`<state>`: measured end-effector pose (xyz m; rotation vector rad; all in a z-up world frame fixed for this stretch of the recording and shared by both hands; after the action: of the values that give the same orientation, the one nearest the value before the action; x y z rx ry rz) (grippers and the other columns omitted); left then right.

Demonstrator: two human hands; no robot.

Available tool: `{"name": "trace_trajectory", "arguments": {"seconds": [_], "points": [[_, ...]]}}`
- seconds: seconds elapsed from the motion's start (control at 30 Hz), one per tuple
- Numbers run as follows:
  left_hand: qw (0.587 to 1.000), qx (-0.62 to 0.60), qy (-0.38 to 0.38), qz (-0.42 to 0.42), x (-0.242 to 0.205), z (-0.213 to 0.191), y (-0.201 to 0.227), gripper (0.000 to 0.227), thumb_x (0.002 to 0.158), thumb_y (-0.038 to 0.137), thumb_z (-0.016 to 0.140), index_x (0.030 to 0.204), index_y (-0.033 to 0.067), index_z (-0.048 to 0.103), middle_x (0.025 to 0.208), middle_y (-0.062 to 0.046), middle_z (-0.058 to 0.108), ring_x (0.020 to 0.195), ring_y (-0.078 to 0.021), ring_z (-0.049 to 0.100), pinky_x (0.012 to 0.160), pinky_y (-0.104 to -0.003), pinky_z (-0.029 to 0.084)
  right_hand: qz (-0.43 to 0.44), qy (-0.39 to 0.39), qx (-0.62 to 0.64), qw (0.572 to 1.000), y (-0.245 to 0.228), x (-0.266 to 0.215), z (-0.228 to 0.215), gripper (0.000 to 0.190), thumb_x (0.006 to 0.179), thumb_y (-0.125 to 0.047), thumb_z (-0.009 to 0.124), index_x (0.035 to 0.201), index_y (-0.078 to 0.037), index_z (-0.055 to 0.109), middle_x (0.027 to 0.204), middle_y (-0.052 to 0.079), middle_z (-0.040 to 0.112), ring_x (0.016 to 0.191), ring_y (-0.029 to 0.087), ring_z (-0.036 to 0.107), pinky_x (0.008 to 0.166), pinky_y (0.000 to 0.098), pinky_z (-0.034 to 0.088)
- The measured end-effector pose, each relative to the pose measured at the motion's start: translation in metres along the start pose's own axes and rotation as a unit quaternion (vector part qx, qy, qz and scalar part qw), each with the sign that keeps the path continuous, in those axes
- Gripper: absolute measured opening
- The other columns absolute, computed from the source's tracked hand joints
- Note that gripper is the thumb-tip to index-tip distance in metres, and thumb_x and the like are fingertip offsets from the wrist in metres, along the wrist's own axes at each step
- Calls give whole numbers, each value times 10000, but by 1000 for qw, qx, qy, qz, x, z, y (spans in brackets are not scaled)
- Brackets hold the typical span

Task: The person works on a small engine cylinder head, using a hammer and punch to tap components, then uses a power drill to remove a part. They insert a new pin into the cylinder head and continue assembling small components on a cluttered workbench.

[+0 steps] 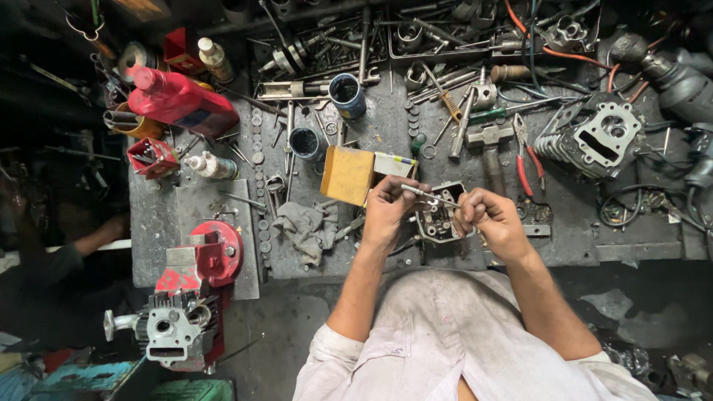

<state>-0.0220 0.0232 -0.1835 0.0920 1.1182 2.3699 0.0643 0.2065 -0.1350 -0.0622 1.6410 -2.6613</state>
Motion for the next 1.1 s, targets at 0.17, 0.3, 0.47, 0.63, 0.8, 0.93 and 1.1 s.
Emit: {"name": "trace_trajectory", "arguments": {"seconds": [0.17, 0.3, 0.47, 0.63, 0.8, 0.93, 1.1], "points": [[1000, 17, 0, 20, -1, -6, -4, 276, 962, 190, 731, 1117, -28, 663, 1069, -137, 738, 972, -198, 720, 885, -406, 631, 14, -8, -36, 999, 2, -1, -5, 309, 1081, -278, 543, 896, -31, 526, 831, 51, 507, 718, 136, 488, 670, 296, 446], [995, 84, -54, -4, -1, -5, -18, 202, 1002, 136, 715, 1127, -16, 672, 1108, -120, 727, 1030, -171, 683, 935, -343, 553, 15, -46, -118, 992, 8, 0, -1, 298, 1087, -258, 545, 913, -20, 586, 865, 54, 573, 776, 135, 548, 716, 292, 476], [994, -103, -14, 36, 5, -7, -1, 207, 907, 37, 723, 1100, 30, 648, 1047, -124, 712, 987, -229, 692, 926, -378, 558, -19, -70, -151, 986, 12, 1, 2, 298, 1075, -285, 564, 951, -21, 626, 910, 41, 622, 814, 128, 593, 741, 284, 505], [894, 440, 25, 83, 9, -18, 71, 177, 935, 126, 726, 1079, 26, 701, 1009, -124, 766, 950, -267, 712, 894, -397, 564, 27, 28, -135, 990, 8, -6, -16, 280, 1063, -272, 574, 995, -6, 626, 884, 38, 619, 781, 114, 579, 706, 274, 502], [747, 641, -55, 167, 8, -13, 77, 260, 858, 79, 696, 1109, 13, 713, 1042, -206, 720, 965, -411, 678, 827, -450, 533, 11, 63, -163, 985, 6, -6, -25, 252, 1063, -253, 577, 1038, -9, 633, 873, 31, 626, 782, 101, 586, 708, 260, 492], [601, 786, -126, 71, 31, -38, 25, 225, 790, 24, 665, 996, 47, 753, 964, -195, 740, 922, -386, 704, 788, -475, 549, 24, 72, -148, 986, 13, -10, -17, 228, 1088, -226, 566, 1044, -13, 635, 896, 24, 631, 822, 91, 580, 748, 249, 500], [475, 877, -65, 41, 68, -58, -48, 111, 826, 98, 676, 792, 73, 779, 828, -170, 749, 781, -325, 748, 673, -438, 597, 48, 55, -155, 985, 16, -5, -7, 215, 1068, -210, 568, 1045, -12, 648, 878, 25, 627, 787, 94, 583, 723, 251, 507]]}}
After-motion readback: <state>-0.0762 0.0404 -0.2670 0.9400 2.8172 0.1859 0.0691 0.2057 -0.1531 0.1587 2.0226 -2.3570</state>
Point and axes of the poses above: each hand's wrist, its own x-axis towards the middle knuckle, its own z-axis out of the palm, y = z × x, the point moved 3 cm from there along x, towards the middle knuckle
